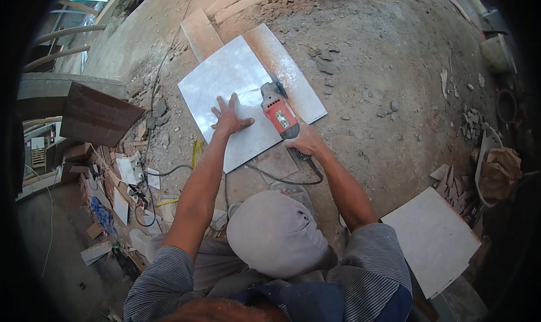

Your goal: The person cuts a tile using an angle grinder and then handles several tile pieces.

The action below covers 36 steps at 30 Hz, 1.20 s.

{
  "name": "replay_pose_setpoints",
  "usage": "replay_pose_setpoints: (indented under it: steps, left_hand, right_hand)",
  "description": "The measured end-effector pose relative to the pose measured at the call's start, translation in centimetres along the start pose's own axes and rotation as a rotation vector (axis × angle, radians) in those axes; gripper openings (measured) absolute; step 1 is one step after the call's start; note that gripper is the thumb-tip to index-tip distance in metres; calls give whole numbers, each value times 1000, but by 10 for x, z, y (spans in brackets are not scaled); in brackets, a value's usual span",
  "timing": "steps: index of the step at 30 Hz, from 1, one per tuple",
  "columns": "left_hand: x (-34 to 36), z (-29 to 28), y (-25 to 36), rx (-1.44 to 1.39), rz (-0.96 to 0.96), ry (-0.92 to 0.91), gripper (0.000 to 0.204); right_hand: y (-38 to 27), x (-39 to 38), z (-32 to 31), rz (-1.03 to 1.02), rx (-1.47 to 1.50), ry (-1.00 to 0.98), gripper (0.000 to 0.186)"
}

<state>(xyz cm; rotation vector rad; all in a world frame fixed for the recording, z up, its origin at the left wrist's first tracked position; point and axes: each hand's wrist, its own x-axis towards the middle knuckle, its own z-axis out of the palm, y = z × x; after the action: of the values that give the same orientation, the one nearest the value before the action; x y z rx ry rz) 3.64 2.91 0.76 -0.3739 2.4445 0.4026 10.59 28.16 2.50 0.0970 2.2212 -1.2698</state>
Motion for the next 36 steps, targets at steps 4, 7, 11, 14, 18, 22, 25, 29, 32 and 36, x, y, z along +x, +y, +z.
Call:
replay_pose_setpoints:
  steps: [4,7,11,14,18,22,25,29,32,36]
  left_hand:
    - [-1,1,5,-26,-1,-12,117]
    - [-2,3,7,-24,-1,-28,117]
    - [-1,3,5,-24,3,-21,116]
    - [-1,1,4,-24,-5,-21,116]
    - [-1,-1,4,-24,0,-22,117]
    - [-2,-2,2,-34,2,-20,117]
    - [-3,-1,5,-31,-1,-27,117]
    - [-1,0,6,-32,3,-23,117]
    - [-3,1,5,-39,2,-18,117]
    - [-1,1,4,-30,5,-18,117]
  right_hand:
    - [3,14,-2,-27,58,17,81]
    - [-8,29,-4,13,45,14,81]
    - [-15,27,-6,55,64,-7,81]
    - [-6,14,-3,7,52,14,82]
    - [14,-13,-2,9,3,-3,81]
    - [14,-26,-2,8,46,-44,80]
    - [22,-14,1,-45,58,8,82]
    - [16,10,1,-3,16,13,82]
    - [7,15,-2,-1,29,-16,82]
    - [-2,16,-1,20,52,-2,82]
